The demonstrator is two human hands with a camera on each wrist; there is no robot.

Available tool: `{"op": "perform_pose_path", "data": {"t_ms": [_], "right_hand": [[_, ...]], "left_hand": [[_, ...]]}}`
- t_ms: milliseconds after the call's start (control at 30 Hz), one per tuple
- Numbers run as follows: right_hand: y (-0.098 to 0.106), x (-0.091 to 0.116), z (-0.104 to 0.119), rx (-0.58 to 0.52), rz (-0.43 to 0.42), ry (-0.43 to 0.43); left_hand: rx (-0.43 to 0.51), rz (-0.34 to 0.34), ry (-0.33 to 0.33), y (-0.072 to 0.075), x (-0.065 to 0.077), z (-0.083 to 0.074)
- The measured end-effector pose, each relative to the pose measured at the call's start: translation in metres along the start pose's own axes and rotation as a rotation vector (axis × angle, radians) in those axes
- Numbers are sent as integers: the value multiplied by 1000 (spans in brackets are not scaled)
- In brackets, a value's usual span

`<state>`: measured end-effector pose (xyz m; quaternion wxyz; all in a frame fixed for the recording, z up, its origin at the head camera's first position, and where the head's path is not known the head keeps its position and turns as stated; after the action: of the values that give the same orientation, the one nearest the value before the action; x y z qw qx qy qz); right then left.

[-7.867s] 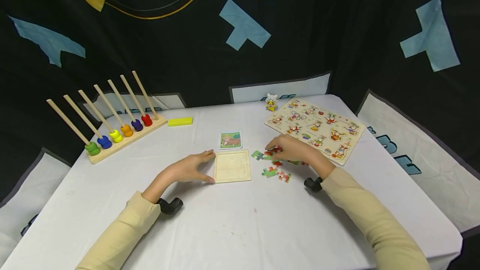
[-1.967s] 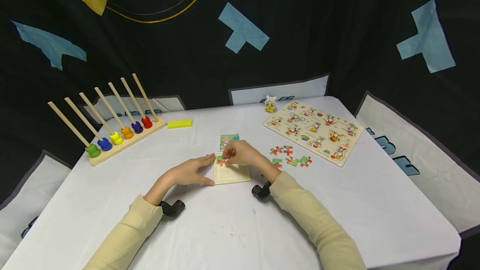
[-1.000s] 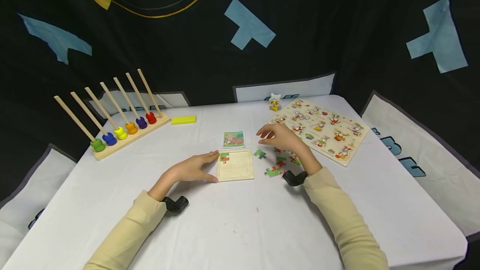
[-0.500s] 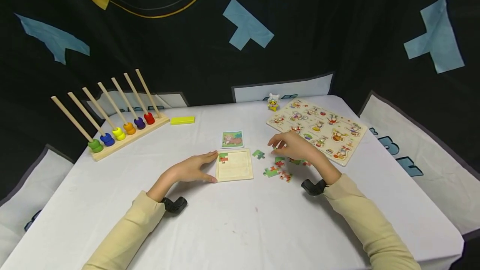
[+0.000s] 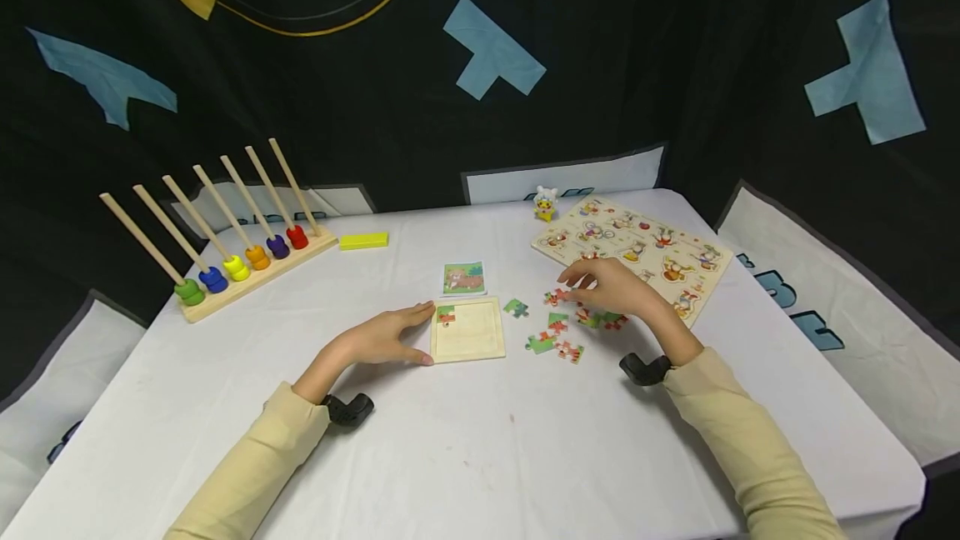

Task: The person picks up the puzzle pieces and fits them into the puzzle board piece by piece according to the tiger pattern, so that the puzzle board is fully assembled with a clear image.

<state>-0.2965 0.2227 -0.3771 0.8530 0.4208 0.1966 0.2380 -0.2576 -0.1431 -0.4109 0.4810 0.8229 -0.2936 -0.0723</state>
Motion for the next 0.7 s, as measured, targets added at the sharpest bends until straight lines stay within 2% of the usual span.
{"op": "perform_pose_path", "data": {"t_ms": [267,700], "right_hand": [[-3,3,-16,-9,-30,-54],[0,8,-27,1,-62,-52]], "left_hand": [[8,8,18,0,1,2],[10,-6,4,0,-1,1]]}}
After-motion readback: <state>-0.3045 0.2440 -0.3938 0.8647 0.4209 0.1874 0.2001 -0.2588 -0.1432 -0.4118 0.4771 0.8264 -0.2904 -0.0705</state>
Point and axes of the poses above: each hand's wrist, its own x-axis away from the middle knuckle, its own y-axis out of the back of the hand, z = x × y, the point moved 2 cm from there along -x, towards the middle knuckle, and after that the axes turned 1 degree about -z, right-handed, at the moved point
